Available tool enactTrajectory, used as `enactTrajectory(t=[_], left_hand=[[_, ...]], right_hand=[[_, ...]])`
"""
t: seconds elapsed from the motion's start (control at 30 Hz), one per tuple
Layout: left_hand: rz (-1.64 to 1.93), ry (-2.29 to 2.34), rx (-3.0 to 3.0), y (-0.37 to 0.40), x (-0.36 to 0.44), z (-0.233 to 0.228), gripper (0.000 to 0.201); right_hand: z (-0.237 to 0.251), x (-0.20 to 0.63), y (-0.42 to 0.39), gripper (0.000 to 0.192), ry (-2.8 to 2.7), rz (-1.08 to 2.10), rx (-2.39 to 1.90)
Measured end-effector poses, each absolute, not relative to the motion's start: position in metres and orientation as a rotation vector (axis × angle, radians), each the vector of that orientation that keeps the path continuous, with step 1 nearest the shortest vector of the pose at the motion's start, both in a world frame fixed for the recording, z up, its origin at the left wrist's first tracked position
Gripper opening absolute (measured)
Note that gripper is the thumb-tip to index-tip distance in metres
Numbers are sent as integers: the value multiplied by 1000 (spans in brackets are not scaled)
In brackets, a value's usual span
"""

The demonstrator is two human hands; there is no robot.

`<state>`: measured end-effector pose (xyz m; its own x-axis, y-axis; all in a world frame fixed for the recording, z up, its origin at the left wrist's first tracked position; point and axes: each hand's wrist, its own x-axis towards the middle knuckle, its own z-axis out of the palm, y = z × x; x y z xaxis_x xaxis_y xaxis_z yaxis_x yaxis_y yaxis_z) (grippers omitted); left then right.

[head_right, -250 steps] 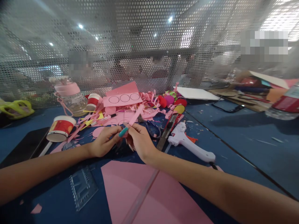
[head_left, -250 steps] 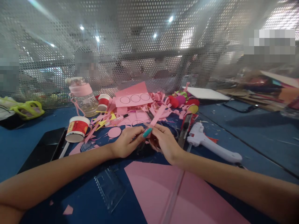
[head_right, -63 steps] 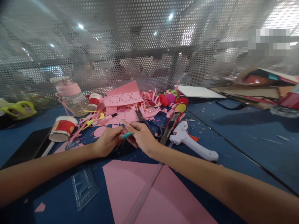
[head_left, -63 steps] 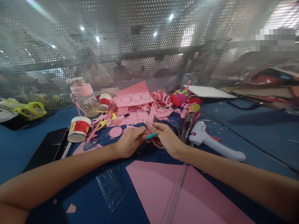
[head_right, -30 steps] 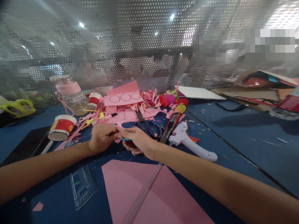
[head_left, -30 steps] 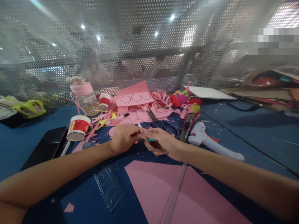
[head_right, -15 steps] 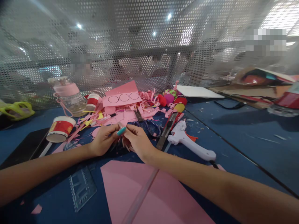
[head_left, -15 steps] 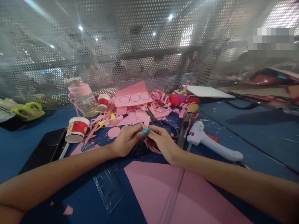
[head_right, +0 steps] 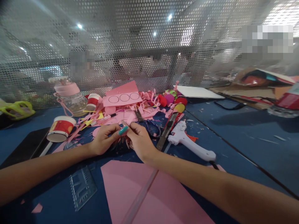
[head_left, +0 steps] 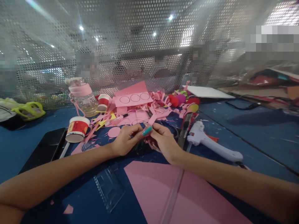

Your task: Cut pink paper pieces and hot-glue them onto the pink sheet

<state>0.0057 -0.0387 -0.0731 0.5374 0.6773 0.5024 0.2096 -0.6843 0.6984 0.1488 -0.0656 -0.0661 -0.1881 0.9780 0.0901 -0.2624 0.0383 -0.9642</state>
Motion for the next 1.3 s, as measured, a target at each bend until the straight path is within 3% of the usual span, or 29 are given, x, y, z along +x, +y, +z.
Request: enactTrajectory(t=[0.27, 0.5, 1.3], left_hand=[[1037, 723, 2217, -41, 6, -71, 33], [950, 529, 1883, -40, 5, -75, 31], [1053, 538, 1981, -42, 4, -74, 24]], right_hand=[[-68, 149, -64, 34, -1207, 1405, -909], [-63, 151, -64, 33, -1249, 1495, -932], [-63, 152, -67, 35, -1329, 1315, -860]])
